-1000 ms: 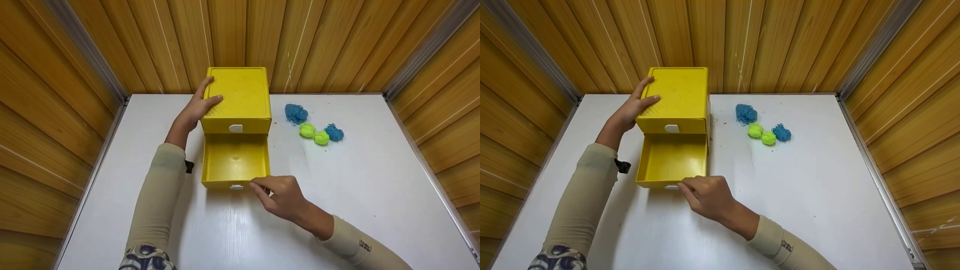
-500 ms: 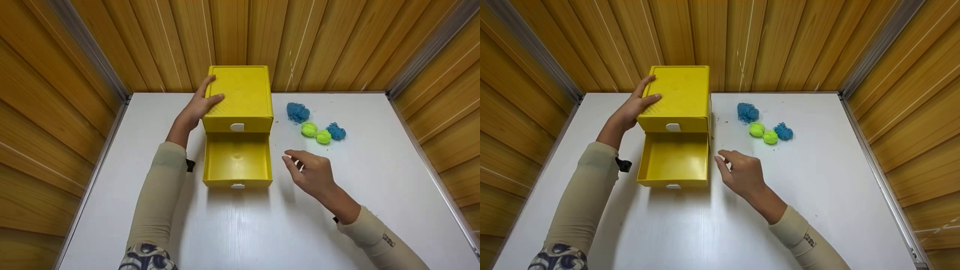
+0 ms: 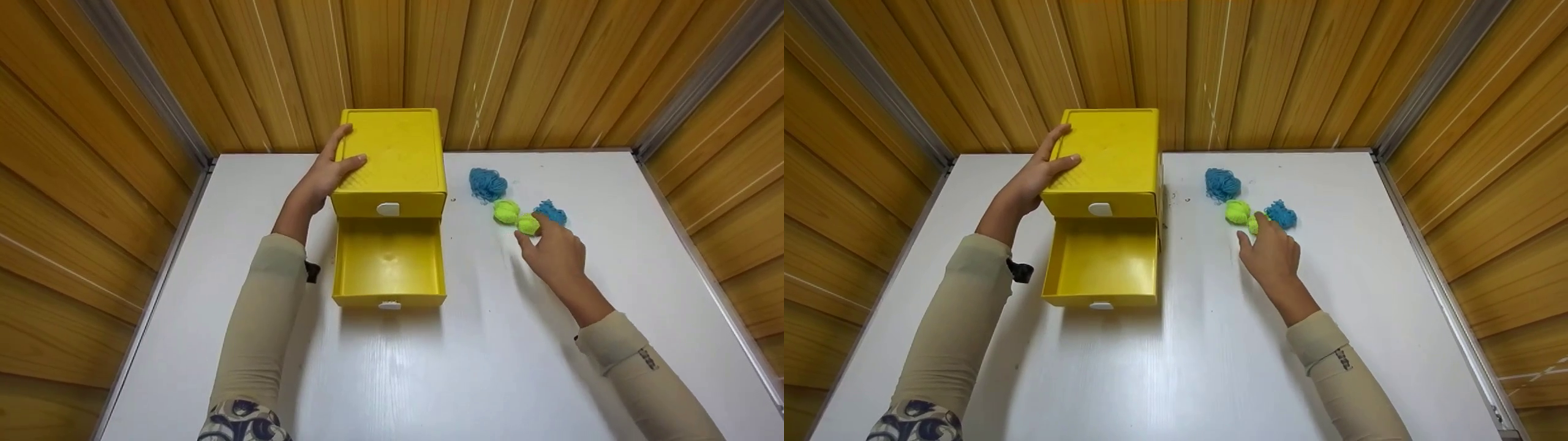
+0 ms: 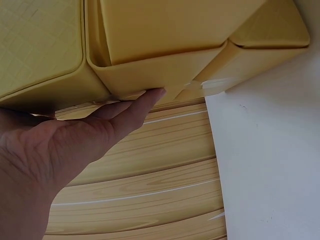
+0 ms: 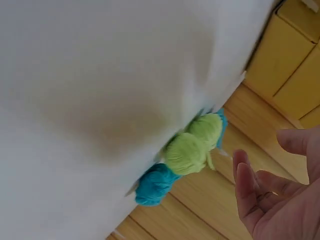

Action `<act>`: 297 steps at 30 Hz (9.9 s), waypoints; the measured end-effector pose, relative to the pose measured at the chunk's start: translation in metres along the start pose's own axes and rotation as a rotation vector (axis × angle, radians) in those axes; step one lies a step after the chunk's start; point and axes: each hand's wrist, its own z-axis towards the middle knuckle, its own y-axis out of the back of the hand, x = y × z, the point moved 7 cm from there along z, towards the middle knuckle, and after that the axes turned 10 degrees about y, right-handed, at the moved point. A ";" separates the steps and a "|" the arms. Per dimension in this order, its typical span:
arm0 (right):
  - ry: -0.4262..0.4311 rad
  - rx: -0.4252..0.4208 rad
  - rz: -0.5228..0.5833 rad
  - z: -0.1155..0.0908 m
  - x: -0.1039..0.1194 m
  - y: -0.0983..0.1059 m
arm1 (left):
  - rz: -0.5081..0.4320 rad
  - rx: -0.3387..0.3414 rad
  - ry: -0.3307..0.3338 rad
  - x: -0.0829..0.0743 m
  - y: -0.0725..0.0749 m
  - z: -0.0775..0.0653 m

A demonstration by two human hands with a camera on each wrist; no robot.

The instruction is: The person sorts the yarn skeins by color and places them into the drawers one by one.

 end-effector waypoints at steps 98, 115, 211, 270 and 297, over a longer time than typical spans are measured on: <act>0.217 0.061 0.235 -0.005 0.107 0.034 | -0.012 0.022 -0.016 0.000 0.000 0.001; 0.407 0.088 0.261 -0.026 0.175 0.032 | -0.015 0.027 -0.020 0.000 0.000 0.001; 0.083 0.179 0.200 -0.021 0.049 0.008 | -0.022 0.021 -0.017 0.001 0.000 -0.003; -0.116 0.357 0.184 0.073 -0.030 -0.073 | -0.036 0.035 -0.032 0.002 0.000 0.001; 0.044 0.235 0.190 0.032 0.007 -0.031 | -0.023 0.025 -0.018 0.000 -0.002 -0.001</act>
